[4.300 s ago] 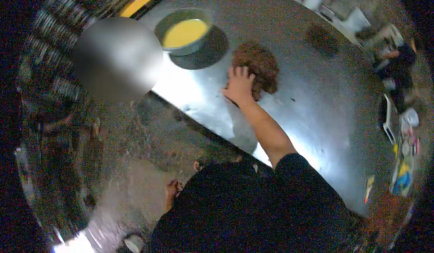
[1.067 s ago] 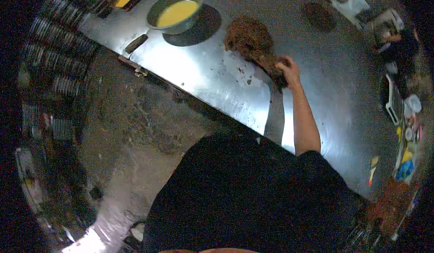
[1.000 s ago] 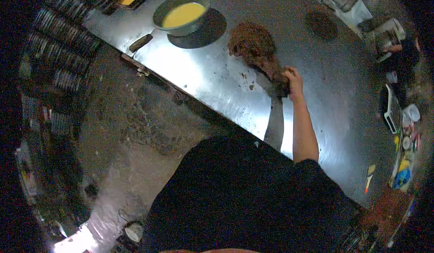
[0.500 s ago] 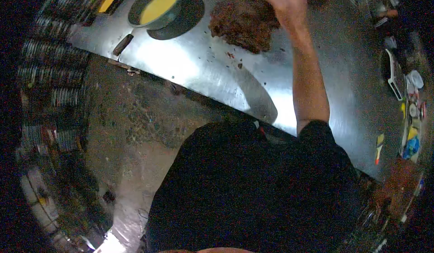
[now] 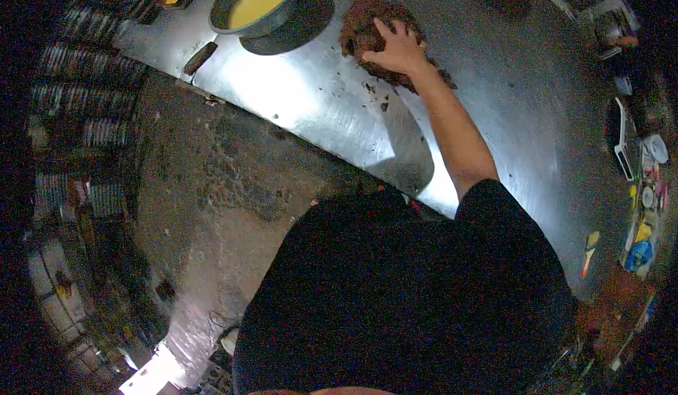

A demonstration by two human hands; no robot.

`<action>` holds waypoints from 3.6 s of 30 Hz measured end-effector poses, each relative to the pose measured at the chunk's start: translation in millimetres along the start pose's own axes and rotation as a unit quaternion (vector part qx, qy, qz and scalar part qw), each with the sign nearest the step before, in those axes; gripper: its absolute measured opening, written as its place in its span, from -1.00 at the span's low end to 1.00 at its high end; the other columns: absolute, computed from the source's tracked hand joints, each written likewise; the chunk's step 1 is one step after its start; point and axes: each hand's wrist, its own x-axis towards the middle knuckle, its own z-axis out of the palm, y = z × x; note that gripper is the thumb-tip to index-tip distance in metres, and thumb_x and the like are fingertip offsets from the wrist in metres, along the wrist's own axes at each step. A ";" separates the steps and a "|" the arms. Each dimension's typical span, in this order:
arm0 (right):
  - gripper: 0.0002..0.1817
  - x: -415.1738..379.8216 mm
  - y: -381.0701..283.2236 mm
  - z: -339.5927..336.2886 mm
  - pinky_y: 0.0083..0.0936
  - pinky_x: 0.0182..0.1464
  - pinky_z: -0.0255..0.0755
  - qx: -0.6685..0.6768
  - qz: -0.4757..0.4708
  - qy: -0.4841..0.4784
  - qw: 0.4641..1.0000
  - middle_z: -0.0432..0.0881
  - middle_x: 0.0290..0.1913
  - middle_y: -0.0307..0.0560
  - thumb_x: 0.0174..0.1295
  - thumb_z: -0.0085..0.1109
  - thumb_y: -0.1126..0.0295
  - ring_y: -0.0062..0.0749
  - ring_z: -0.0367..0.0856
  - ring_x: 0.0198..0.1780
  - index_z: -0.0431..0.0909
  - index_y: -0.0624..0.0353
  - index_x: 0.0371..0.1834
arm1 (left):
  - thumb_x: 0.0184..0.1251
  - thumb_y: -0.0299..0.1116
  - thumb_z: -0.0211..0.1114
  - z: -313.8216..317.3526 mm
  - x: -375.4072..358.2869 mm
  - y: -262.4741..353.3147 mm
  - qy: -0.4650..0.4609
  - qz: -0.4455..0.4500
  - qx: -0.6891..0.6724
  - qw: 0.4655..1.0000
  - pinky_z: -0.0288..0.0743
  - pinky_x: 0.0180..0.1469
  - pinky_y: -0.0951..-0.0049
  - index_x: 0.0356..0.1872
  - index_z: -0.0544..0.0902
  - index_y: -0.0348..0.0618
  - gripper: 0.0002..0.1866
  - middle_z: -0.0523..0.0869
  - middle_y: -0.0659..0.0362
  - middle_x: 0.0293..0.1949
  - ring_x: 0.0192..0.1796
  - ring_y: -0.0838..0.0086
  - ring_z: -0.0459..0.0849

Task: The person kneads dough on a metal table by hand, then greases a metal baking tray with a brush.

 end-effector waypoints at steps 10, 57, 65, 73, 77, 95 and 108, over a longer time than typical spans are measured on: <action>-0.10 102.6 -2.2 13.3 0.37 0.40 -0.24 0.010 0.006 0.024 1.000 -0.04 0.55 0.07 0.14 -0.27 -0.51 0.11 -0.06 0.53 0.31 -0.18 0.41 | 0.32 -0.17 0.22 -13.0 -53.3 -54.9 0.034 -0.030 0.177 0.983 0.41 -0.38 0.32 -0.16 0.68 -0.28 -0.66 0.70 0.05 -0.45 -0.45 0.37 0.59; -0.57 1.9 -82.7 -79.8 -0.19 0.03 0.50 0.082 -0.139 0.404 0.900 0.65 -0.04 0.07 0.14 0.17 0.03 0.00 0.62 0.00 0.67 0.08 -0.07 | 0.39 -0.15 0.12 -6.8 41.7 4.2 0.015 0.141 0.201 0.969 0.48 -0.15 0.20 -0.29 0.64 -0.31 -0.64 0.70 -0.01 -0.21 -0.22 0.24 0.64; -0.33 77.3 -58.7 -15.8 -0.02 0.26 0.30 -0.021 -0.114 -0.036 0.993 0.53 0.22 0.09 0.26 -0.05 -0.20 0.09 0.44 0.26 0.55 0.13 0.18 | 0.42 -0.13 0.09 -41.8 25.7 -55.9 -0.026 0.048 0.367 0.928 0.47 -0.09 0.17 -0.34 0.65 -0.23 -0.64 0.68 0.07 -0.25 -0.18 0.24 0.64; -0.38 -19.3 -67.8 14.5 0.23 0.24 0.09 -0.097 -0.029 0.059 0.993 0.60 0.12 0.06 0.29 -0.09 -0.16 0.07 0.46 0.20 0.60 0.10 0.12 | 0.40 -0.24 0.20 -15.9 5.6 33.8 -0.065 -0.074 -0.186 0.978 0.52 -0.39 0.43 0.00 0.62 -0.20 -0.71 0.73 0.10 -0.31 -0.41 0.41 0.65; -0.45 -43.4 -64.4 38.4 0.21 0.25 0.00 -0.097 -0.098 0.276 0.951 0.55 0.13 0.01 0.26 -0.02 -0.10 -0.01 0.32 0.27 0.62 0.05 0.08 | 0.39 -0.24 0.21 1.2 -54.6 159.4 0.005 -0.059 -0.025 0.998 0.52 -0.40 0.41 0.01 0.61 -0.22 -0.69 0.74 0.10 -0.29 -0.42 0.43 0.66; -0.38 -6.0 -45.9 44.9 0.13 0.29 0.14 -0.140 -0.058 0.184 0.971 0.60 0.09 0.17 0.33 -0.20 -0.13 0.06 0.48 0.19 0.59 0.11 0.13 | 0.30 -0.32 0.17 -15.3 -21.6 -14.8 0.009 -0.113 0.097 0.989 0.49 -0.29 0.25 -0.24 0.63 -0.32 -0.77 0.68 0.09 -0.42 -0.38 0.26 0.62; -0.38 -22.4 20.7 -10.8 -0.27 0.23 0.39 0.052 -0.132 0.234 0.962 0.57 0.14 0.17 0.10 0.31 0.02 0.07 0.53 0.17 0.55 0.23 0.14 | 0.40 -0.36 0.19 1.3 -20.5 69.6 -0.002 -0.061 -0.222 0.973 0.43 -0.49 0.41 -0.13 0.62 -0.30 -0.80 0.66 0.08 -0.50 -0.53 0.46 0.59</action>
